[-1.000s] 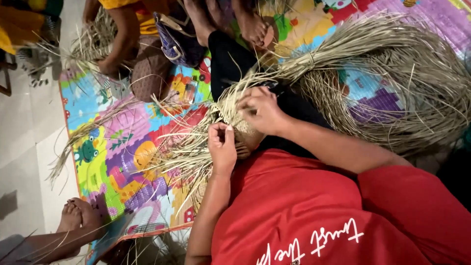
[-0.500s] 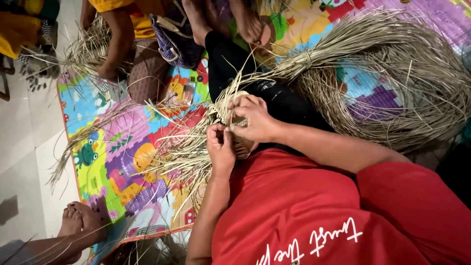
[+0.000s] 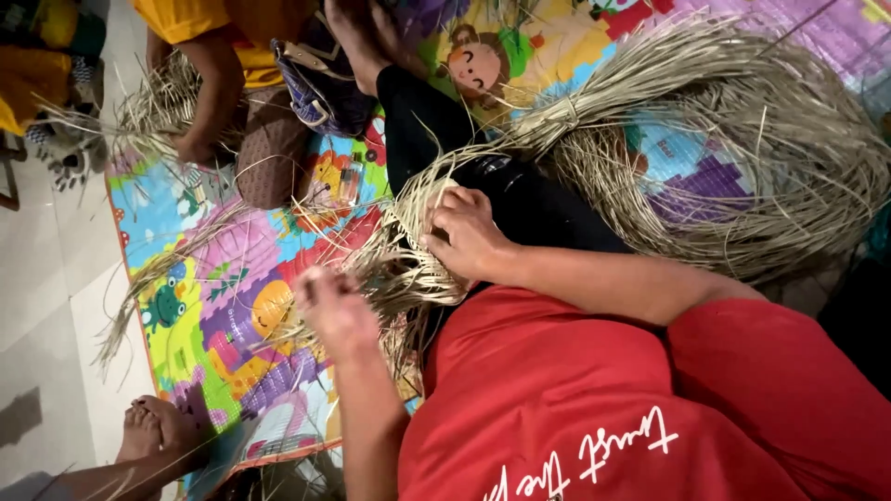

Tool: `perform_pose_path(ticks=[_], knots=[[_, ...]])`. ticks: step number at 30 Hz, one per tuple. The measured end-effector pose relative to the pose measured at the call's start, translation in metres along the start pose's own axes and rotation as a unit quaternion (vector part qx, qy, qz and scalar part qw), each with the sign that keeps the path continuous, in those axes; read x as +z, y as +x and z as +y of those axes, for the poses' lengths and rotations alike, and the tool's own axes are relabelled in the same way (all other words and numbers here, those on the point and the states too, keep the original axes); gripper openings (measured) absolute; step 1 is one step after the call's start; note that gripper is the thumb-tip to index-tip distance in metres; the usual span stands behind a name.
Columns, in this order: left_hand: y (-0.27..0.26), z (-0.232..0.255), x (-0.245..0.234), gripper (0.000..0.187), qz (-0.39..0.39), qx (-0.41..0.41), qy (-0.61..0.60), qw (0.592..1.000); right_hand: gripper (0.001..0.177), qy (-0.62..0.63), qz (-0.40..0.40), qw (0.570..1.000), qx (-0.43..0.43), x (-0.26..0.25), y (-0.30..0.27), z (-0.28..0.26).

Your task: Weaving dried straw or grass strands into a basket or hat base while sitting on the floor.

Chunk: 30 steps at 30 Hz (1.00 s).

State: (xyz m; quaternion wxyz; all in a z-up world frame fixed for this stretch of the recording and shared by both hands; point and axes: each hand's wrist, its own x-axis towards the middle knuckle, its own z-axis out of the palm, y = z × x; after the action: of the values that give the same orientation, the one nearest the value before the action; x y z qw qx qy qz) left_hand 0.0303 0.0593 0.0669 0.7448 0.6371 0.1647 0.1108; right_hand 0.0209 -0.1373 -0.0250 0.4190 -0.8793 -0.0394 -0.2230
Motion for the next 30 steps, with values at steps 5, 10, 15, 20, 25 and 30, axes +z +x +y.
perform_pose_path(ticks=[5, 10, 15, 20, 25, 30], knots=[[0.010, -0.004, -0.052, 0.011, 0.075, -0.019, -0.156, 0.985, 0.027, -0.008, -0.034, 0.999, 0.013, 0.002, 0.000, -0.004], [-0.049, -0.032, 0.007, 0.006, -0.087, 0.309, 0.170, 0.931, 0.026, 0.017, -0.040, 0.999, 0.026, -0.001, -0.001, -0.009], [-0.031, -0.063, 0.031, 0.011, -0.236, 0.428, 0.306, 0.817, 0.026, 0.028, -0.017, 0.999, 0.025, -0.004, -0.001, -0.004], [-0.037, -0.053, 0.033, 0.009, -0.257, 0.370, 0.308, 0.838, 0.021, 0.103, 0.065, 0.992, -0.014, -0.004, -0.004, -0.001], [-0.030, -0.049, 0.026, 0.009, -0.295, 0.356, 0.321, 0.826, 0.015, 0.164, 0.103, 0.975, -0.111, -0.032, -0.005, -0.019], [-0.024, -0.046, 0.020, 0.006, -0.323, 0.339, 0.346, 0.813, 0.009, 0.174, 0.076, 0.961, -0.200, -0.030, 0.002, 0.004]])
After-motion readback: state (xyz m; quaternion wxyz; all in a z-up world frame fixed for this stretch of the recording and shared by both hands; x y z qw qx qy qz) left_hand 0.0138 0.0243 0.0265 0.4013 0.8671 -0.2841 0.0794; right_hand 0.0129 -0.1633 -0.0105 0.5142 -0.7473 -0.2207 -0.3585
